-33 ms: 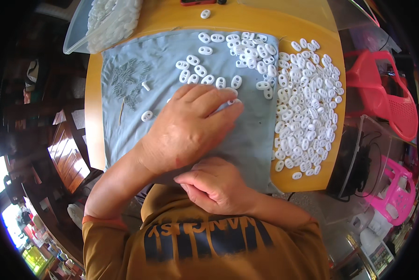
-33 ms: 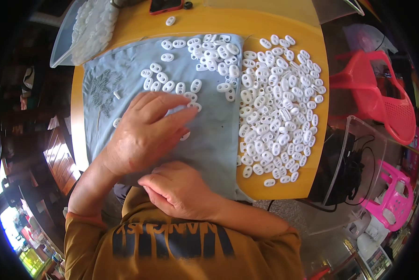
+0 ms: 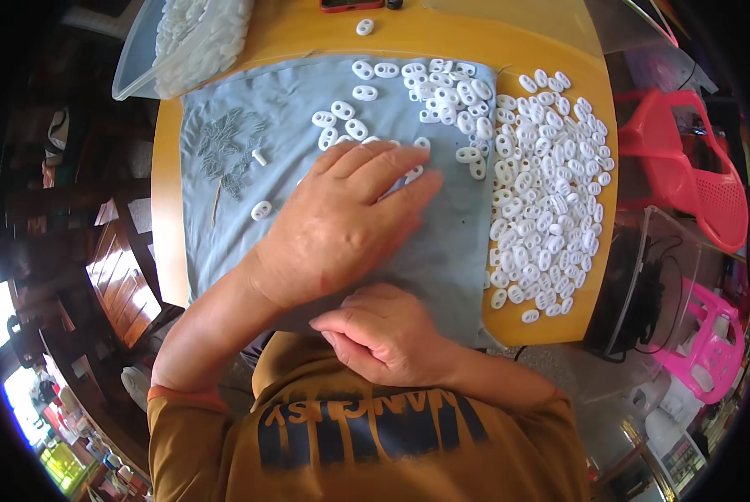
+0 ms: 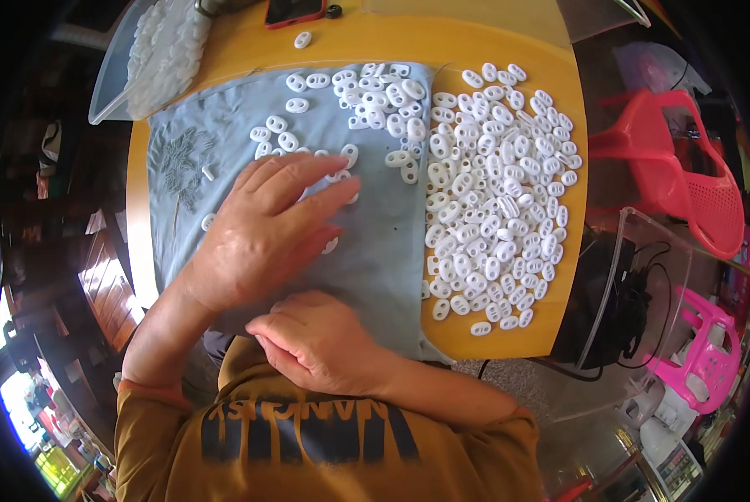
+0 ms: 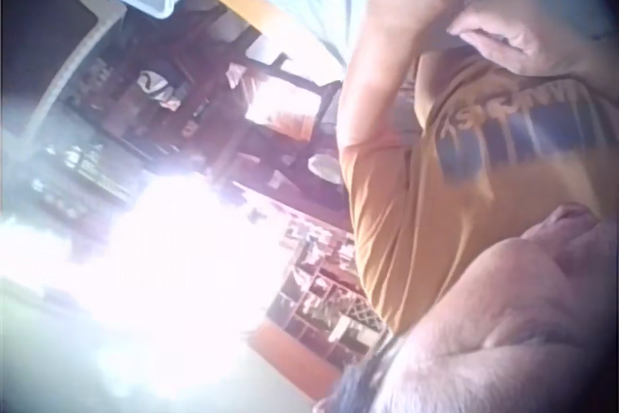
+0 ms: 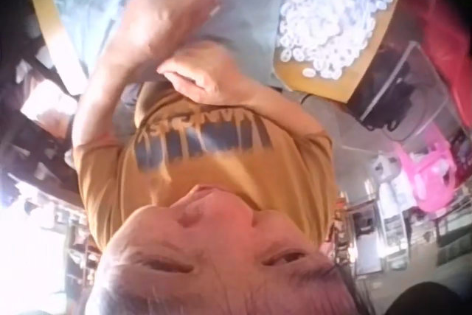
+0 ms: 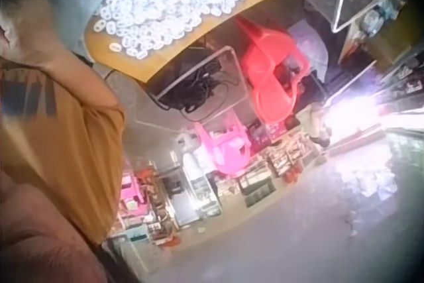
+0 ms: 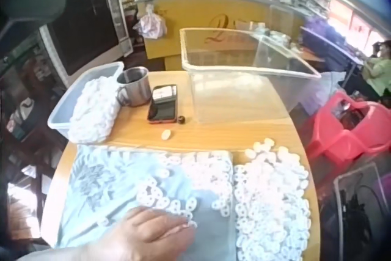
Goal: Assembling small white plastic components by inserting metal pins using hands.
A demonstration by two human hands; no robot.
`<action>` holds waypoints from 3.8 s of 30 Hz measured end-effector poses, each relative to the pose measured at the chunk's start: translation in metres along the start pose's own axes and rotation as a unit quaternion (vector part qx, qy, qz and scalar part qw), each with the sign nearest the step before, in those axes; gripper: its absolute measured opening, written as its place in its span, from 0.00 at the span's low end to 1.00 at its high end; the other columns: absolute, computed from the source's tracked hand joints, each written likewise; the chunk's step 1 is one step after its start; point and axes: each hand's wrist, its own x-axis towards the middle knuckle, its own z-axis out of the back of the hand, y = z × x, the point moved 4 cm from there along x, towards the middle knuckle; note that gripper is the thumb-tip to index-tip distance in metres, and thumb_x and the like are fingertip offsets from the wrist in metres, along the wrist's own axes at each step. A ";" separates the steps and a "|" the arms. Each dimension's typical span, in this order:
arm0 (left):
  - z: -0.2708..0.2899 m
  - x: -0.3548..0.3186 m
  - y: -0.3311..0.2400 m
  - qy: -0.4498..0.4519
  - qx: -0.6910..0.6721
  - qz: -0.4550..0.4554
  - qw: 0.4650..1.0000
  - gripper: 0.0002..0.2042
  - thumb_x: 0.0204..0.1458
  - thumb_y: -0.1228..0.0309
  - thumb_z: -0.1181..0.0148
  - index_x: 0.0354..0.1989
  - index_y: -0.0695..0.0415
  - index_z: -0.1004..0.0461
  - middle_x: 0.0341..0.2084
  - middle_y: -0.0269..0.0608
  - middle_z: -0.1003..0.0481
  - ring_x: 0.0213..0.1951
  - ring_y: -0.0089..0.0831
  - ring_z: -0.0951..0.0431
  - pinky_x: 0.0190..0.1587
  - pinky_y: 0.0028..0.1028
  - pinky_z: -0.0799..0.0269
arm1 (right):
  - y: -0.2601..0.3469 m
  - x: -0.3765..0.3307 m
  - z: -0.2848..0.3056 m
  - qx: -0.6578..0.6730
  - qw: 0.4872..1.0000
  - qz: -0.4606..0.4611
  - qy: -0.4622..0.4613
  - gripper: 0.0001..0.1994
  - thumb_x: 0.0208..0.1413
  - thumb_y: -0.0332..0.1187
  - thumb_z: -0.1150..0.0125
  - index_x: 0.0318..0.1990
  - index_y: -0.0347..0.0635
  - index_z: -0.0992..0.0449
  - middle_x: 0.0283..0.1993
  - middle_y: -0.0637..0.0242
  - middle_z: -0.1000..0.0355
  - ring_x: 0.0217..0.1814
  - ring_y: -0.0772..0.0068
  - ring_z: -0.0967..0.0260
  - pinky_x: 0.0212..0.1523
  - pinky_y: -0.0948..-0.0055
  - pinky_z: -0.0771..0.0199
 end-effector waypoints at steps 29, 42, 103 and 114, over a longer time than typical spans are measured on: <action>-0.003 0.019 0.011 0.096 -0.007 0.015 0.995 0.24 0.35 0.72 0.32 0.47 0.56 0.28 0.52 0.45 0.33 0.55 0.46 0.33 0.54 0.43 0.37 | -0.005 -0.002 0.005 0.063 0.998 -0.021 -0.016 0.08 0.45 0.24 0.40 0.35 0.42 0.27 0.23 0.67 0.32 0.25 0.64 0.33 0.28 0.67 0.36; 0.002 0.034 0.022 -0.033 0.019 0.025 0.999 0.11 0.43 0.74 0.37 0.37 0.57 0.24 0.34 0.40 0.27 0.37 0.40 0.27 0.43 0.35 0.33 | -0.005 0.000 0.006 0.062 0.998 -0.025 0.004 0.09 0.45 0.23 0.39 0.36 0.40 0.27 0.23 0.67 0.31 0.23 0.65 0.34 0.27 0.67 0.37; 0.018 -0.149 0.002 -0.233 -0.327 0.259 0.878 0.08 0.43 0.83 0.43 0.33 0.61 0.27 0.24 0.40 0.28 0.25 0.30 0.28 0.28 0.25 0.33 | 0.019 0.096 0.001 -0.222 0.973 -0.055 0.041 0.03 0.48 0.24 0.40 0.31 0.36 0.27 0.26 0.62 0.30 0.27 0.66 0.32 0.29 0.72 0.33; 0.011 -0.149 0.006 -0.230 -0.289 0.188 0.910 0.11 0.37 0.84 0.41 0.32 0.60 0.27 0.24 0.40 0.27 0.25 0.36 0.26 0.28 0.29 0.32 | -0.031 0.181 -0.003 -0.329 0.940 -0.031 0.087 0.04 0.48 0.29 0.42 0.27 0.39 0.28 0.26 0.60 0.29 0.30 0.58 0.32 0.31 0.64 0.33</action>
